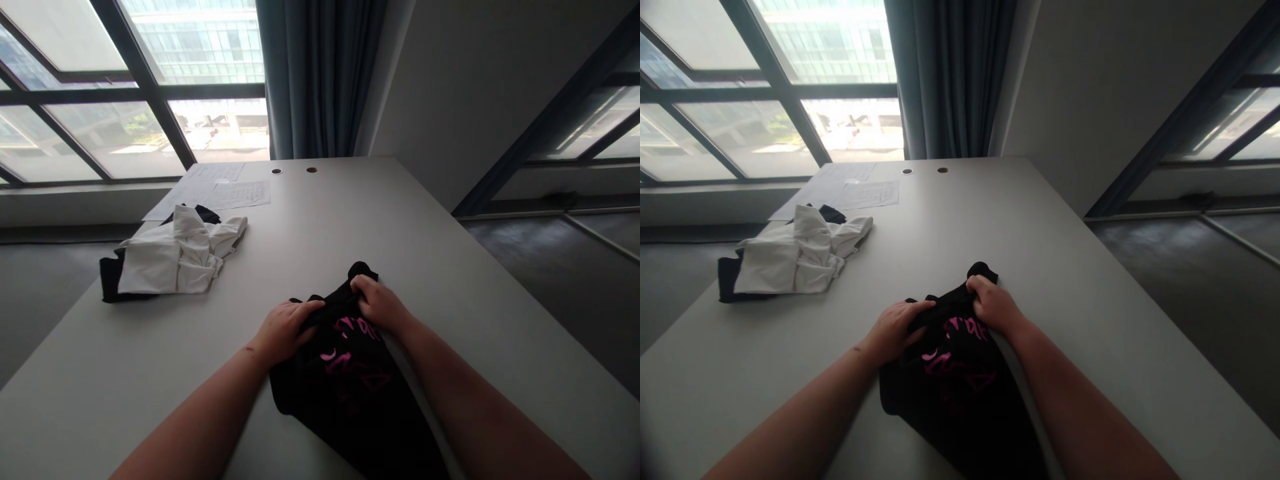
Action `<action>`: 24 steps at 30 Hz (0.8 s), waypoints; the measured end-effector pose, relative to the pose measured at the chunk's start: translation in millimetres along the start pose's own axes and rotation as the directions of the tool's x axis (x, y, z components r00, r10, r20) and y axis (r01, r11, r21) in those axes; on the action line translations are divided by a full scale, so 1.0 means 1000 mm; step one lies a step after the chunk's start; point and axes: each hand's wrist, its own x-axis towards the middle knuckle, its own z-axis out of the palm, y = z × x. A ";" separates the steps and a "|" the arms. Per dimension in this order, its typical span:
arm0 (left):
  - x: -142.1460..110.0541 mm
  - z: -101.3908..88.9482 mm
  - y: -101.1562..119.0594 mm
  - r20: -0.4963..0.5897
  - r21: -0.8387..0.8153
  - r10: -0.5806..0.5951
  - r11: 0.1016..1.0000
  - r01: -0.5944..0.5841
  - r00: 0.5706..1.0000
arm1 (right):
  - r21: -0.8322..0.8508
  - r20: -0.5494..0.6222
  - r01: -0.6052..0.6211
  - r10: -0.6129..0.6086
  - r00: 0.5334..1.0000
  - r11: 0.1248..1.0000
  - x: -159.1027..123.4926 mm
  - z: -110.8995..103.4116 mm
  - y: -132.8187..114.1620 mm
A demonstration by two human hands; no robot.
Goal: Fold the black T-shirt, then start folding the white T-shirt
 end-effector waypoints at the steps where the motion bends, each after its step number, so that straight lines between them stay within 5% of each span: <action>1: 0.001 -0.001 0.003 0.012 0.019 -0.046 0.999 0.046 0.999 | -0.049 -0.038 -0.034 0.032 0.999 0.998 0.000 -0.003 0.007; 6: 0.007 -0.011 0.015 0.021 0.223 -0.411 0.891 0.396 0.912 | -0.147 -0.194 -0.099 0.069 0.979 0.984 0.000 -0.008 0.025; 9: 0.008 -0.019 0.014 0.018 0.353 -0.534 0.795 0.494 0.846 | -0.215 -0.240 -0.044 -0.009 0.971 0.976 0.003 -0.006 0.027; 18: 0.003 -0.021 0.023 0.062 0.427 -0.469 0.810 0.401 0.881 | -0.006 -0.341 0.208 -0.198 0.919 0.978 0.003 -0.014 0.021; 21: 0.001 -0.010 0.030 0.056 0.373 -0.414 0.853 0.366 0.908 | 0.101 -0.365 0.185 -0.137 0.921 0.978 -0.002 -0.014 0.015; 24: 0.002 -0.005 0.030 0.081 0.275 -0.328 0.915 0.295 0.941 | 0.141 -0.414 0.030 0.031 0.910 0.990 -0.007 -0.013 0.017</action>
